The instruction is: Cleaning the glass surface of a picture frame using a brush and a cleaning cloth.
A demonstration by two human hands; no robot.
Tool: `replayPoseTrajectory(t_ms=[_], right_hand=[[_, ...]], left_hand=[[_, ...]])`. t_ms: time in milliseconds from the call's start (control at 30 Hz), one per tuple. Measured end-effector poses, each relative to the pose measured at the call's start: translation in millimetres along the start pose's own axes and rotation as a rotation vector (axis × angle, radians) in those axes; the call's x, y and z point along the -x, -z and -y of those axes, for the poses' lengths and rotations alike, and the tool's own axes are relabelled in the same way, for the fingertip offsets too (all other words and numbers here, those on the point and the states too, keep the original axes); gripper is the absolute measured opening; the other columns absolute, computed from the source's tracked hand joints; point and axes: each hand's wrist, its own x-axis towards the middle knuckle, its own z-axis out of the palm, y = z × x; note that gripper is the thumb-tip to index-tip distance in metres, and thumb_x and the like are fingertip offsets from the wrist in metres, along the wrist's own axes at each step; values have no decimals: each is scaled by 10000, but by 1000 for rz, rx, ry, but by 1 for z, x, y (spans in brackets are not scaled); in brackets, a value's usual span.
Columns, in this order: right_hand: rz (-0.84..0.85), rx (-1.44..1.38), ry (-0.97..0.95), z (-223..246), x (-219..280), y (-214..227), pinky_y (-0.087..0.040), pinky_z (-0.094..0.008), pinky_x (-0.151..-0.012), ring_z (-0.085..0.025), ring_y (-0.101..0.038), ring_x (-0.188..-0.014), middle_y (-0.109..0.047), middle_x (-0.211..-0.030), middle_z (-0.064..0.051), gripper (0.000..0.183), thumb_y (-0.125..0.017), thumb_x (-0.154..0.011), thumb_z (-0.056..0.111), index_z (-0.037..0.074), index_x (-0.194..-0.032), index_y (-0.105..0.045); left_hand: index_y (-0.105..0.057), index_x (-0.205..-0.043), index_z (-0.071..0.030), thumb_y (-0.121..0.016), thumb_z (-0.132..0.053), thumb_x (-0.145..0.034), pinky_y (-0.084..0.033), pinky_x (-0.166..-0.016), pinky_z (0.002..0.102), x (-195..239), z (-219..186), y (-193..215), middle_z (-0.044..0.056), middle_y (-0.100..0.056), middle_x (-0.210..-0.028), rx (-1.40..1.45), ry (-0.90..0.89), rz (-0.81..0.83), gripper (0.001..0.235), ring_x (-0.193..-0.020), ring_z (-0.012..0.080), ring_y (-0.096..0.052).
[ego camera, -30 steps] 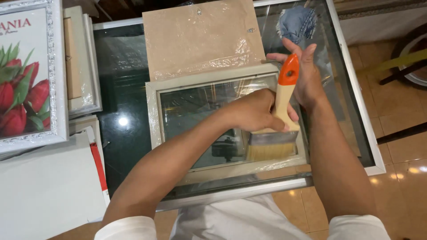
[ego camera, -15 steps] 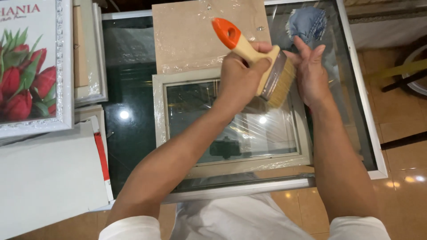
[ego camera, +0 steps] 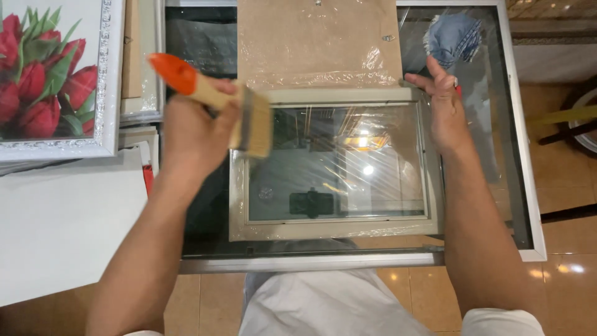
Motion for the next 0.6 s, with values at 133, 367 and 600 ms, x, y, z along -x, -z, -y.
replayPoseTrajectory(t_ms=[133, 367, 600], right_hand=[[-9, 41, 29, 3, 0, -2, -396, -393, -1113, -322, -566, -1269, -598, -1377, -288, 1017, -144, -1001, 738, -110, -1539, -302], [-29, -76, -73, 4, 1, -1, -410, -392, -1124, -285, -557, -1298, -594, -1398, -224, 1060, -204, -919, 815, -23, -1562, -292], [-15, -17, -14, 1, 0, 0, -370, -401, -1152, -308, -555, -1301, -605, -1381, -251, 1044, -157, -950, 794, -46, -1552, -307]], left_hand=[[-556, -1188, 33, -635, 162, -956, -515, -1050, 359, 17, -17, 37, 169, -622, -1242, 152, -186, -115, 277, -1157, 271, -633], [-653, -952, -73, -685, 25, -874, -621, -980, 352, 23, -52, -66, 122, -616, -1451, 911, 185, 174, 130, -1256, 248, -645], [-663, -869, -90, -687, -74, -841, -466, -1029, 349, 28, -73, -192, 64, -685, -1129, 735, 25, 314, 41, -1385, 231, -548]])
